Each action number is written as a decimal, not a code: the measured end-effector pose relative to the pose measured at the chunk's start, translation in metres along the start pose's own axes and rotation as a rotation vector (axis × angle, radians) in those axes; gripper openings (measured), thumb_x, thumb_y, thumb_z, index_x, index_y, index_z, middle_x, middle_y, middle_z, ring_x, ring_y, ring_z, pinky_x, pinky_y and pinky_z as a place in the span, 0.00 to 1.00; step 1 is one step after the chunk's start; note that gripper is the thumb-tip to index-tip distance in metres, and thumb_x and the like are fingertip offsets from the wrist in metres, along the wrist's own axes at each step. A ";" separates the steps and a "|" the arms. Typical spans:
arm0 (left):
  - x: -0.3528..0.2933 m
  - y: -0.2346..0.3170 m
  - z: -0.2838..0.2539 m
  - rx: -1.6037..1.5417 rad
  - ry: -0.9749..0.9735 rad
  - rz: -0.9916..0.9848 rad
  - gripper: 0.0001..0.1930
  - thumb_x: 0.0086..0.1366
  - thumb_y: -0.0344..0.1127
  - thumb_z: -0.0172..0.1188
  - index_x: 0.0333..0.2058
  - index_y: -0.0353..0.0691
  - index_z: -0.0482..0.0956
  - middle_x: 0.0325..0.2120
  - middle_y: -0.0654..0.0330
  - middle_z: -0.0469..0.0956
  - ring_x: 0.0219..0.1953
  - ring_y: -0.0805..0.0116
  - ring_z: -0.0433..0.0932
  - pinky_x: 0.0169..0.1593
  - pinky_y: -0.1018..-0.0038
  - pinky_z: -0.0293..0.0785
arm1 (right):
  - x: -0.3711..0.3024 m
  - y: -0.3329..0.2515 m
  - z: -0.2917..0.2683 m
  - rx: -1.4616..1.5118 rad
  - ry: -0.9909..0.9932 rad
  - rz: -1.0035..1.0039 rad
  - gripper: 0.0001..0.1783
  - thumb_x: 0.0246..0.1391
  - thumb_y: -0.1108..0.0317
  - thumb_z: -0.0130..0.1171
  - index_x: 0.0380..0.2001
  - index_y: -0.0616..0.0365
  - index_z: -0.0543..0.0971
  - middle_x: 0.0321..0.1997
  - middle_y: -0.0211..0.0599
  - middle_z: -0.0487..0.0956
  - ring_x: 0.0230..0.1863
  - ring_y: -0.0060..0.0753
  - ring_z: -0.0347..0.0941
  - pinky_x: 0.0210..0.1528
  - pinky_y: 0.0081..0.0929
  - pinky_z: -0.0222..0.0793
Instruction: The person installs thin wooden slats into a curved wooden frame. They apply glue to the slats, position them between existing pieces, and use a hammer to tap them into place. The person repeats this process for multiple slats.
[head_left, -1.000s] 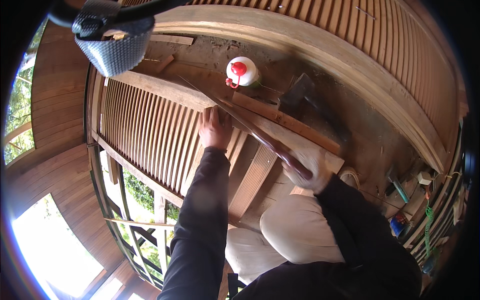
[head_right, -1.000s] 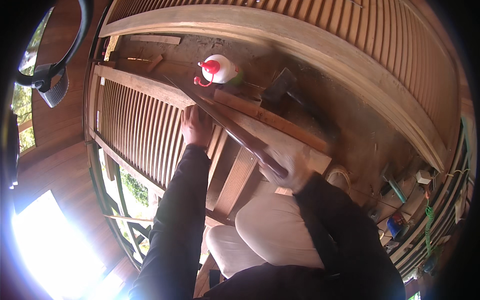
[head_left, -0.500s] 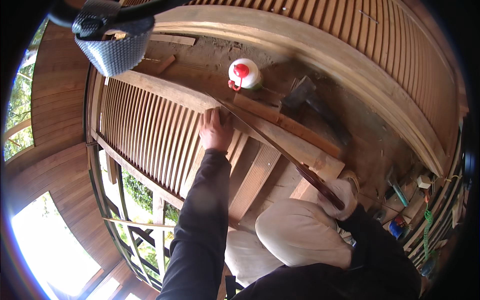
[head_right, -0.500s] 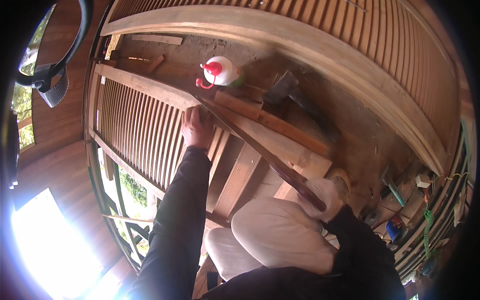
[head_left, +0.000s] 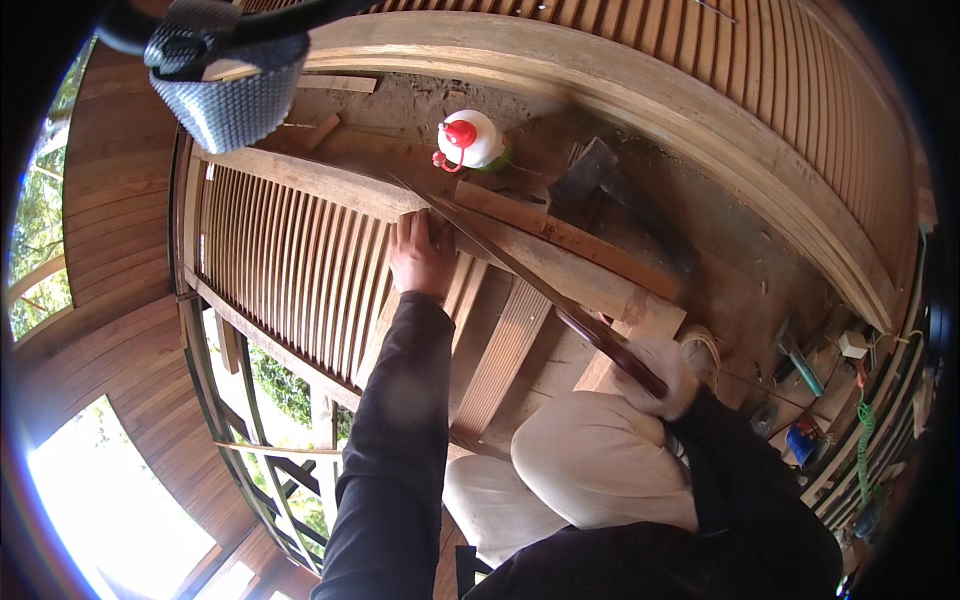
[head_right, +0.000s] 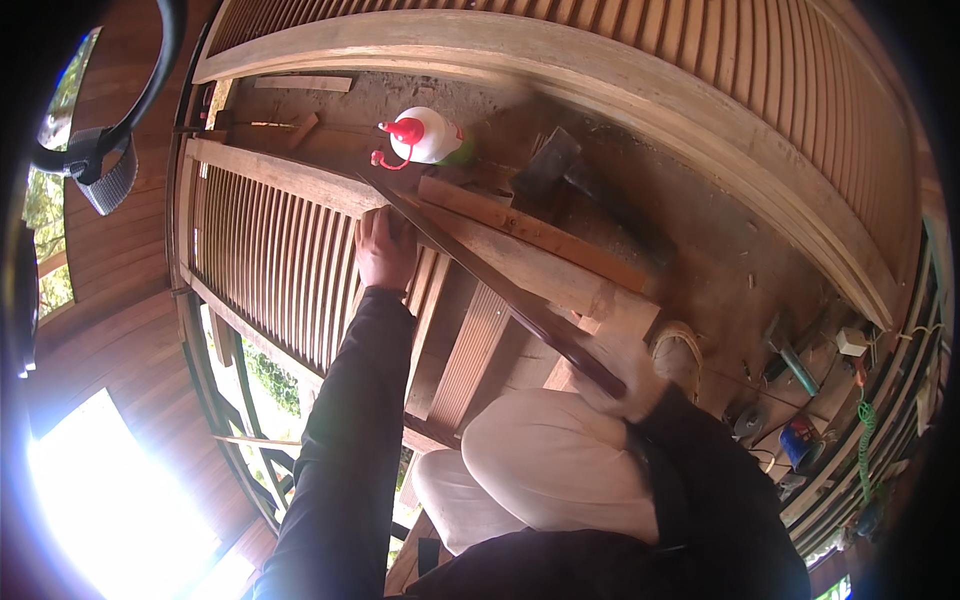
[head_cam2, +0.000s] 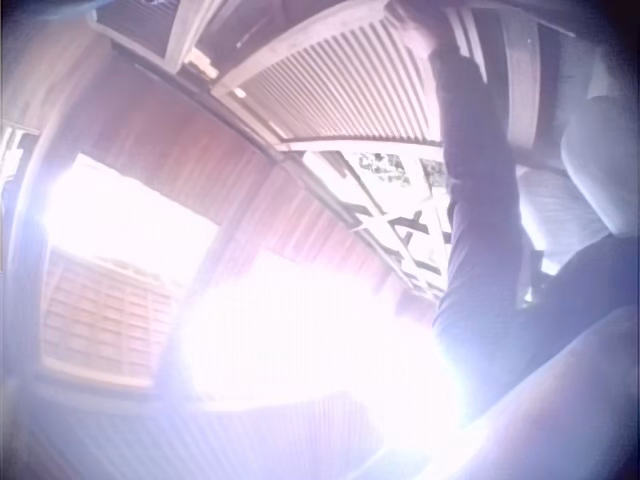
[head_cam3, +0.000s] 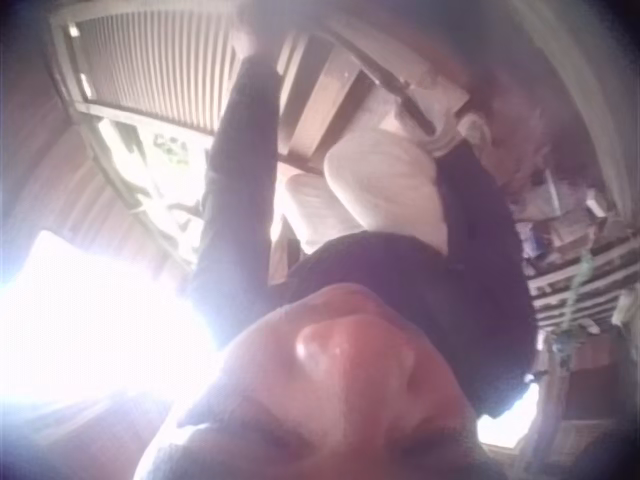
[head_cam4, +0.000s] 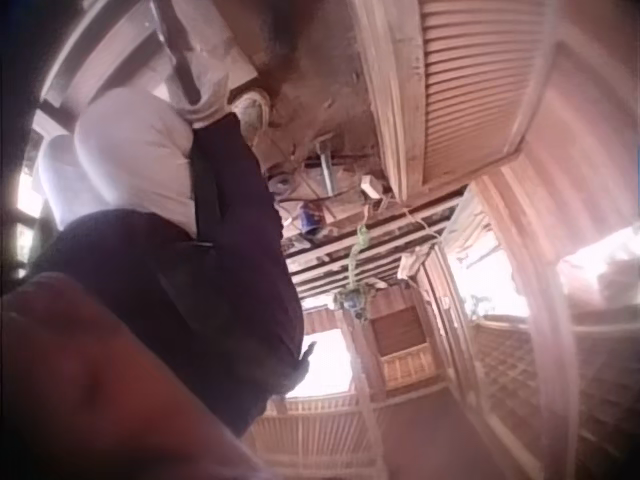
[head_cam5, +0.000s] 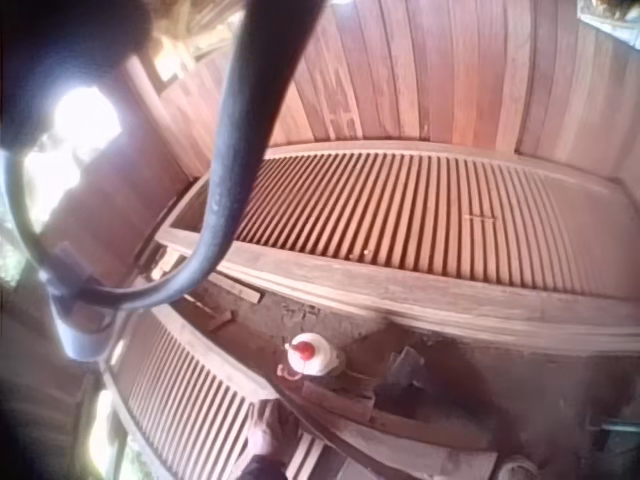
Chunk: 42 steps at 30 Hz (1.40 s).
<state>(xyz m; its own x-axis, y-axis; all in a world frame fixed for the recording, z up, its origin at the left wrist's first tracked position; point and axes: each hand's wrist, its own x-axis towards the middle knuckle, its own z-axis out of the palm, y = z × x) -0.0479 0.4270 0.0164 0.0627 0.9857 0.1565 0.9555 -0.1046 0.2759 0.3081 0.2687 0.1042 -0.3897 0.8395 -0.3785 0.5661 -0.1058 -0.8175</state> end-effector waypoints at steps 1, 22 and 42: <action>-0.001 -0.003 -0.003 0.005 0.009 -0.008 0.20 0.61 0.38 0.67 0.50 0.35 0.78 0.46 0.49 0.78 0.50 0.44 0.76 0.54 0.53 0.73 | -0.019 0.007 -0.004 -0.195 -0.056 0.003 0.06 0.53 0.63 0.63 0.30 0.53 0.81 0.26 0.43 0.78 0.31 0.51 0.77 0.34 0.39 0.72; 0.010 -0.012 0.010 0.006 0.062 -0.034 0.21 0.59 0.41 0.67 0.49 0.37 0.78 0.44 0.50 0.78 0.48 0.44 0.76 0.52 0.52 0.74 | 0.019 0.055 0.032 0.417 0.078 -0.192 0.04 0.57 0.72 0.64 0.34 0.58 0.80 0.30 0.37 0.79 0.31 0.37 0.76 0.34 0.34 0.72; 0.022 0.001 0.015 0.003 0.078 -0.020 0.20 0.59 0.39 0.68 0.48 0.39 0.79 0.44 0.52 0.77 0.49 0.46 0.75 0.54 0.54 0.73 | 0.079 0.005 -0.009 0.598 0.028 -0.165 0.08 0.57 0.67 0.65 0.38 0.57 0.81 0.29 0.38 0.80 0.29 0.35 0.78 0.32 0.32 0.73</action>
<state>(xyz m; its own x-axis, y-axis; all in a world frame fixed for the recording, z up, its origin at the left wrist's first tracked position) -0.0416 0.4507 0.0061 0.0208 0.9743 0.2243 0.9572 -0.0841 0.2769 0.2870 0.3398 0.0738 -0.4139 0.8829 -0.2215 -0.0081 -0.2469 -0.9690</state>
